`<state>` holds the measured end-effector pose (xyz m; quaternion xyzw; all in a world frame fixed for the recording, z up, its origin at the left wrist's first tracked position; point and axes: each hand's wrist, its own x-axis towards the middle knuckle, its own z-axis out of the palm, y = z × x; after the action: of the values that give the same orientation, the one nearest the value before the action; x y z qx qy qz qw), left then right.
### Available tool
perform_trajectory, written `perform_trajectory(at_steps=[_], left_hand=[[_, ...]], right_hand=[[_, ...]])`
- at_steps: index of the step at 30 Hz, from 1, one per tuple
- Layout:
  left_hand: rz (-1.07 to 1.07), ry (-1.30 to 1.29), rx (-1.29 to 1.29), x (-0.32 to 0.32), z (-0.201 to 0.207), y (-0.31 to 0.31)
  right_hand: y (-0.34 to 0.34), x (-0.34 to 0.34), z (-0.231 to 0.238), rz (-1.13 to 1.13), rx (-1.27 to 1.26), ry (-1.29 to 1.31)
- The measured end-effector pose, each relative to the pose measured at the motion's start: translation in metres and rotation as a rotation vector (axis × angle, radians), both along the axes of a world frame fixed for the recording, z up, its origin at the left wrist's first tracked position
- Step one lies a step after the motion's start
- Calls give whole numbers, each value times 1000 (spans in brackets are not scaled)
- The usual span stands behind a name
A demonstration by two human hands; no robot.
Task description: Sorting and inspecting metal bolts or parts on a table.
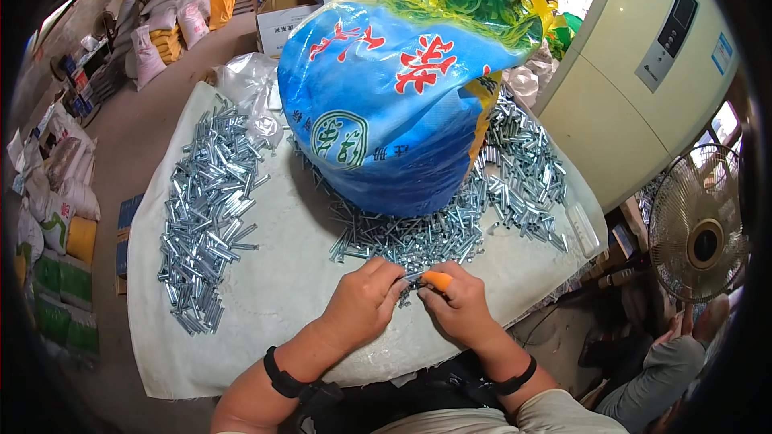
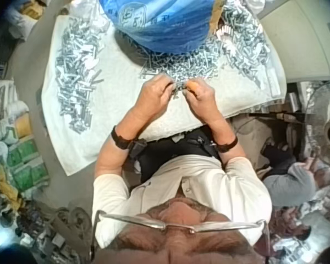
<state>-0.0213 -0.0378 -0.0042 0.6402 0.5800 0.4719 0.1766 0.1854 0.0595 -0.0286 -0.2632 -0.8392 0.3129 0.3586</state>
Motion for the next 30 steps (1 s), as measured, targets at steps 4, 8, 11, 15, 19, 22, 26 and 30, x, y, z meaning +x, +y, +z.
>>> perform_trajectory(at_steps=[4,8,11,15,19,22,26,30], left_hand=[[-17,-8,-19,0,-1,-1],[-23,2,20,1,-3,0],[-62,-18,6,4,-1,0],[-109,-19,-18,3,-1,-1],[-113,-14,-11,3,-2,-1],[-113,-8,15,3,0,-1],[-153,47,-62,1,1,-5],[-162,80,-22,4,2,-4]], right_hand=[[-2,-1,1,-13,25,-48],[-5,7,0,-44,-1026,501],[-4,7,6,41,-1079,653],[-16,2,17,58,-1074,619],[-17,8,5,40,-863,474],[-19,6,7,54,-815,451],[-15,6,8,57,-897,467],[-16,7,6,51,-877,431]])
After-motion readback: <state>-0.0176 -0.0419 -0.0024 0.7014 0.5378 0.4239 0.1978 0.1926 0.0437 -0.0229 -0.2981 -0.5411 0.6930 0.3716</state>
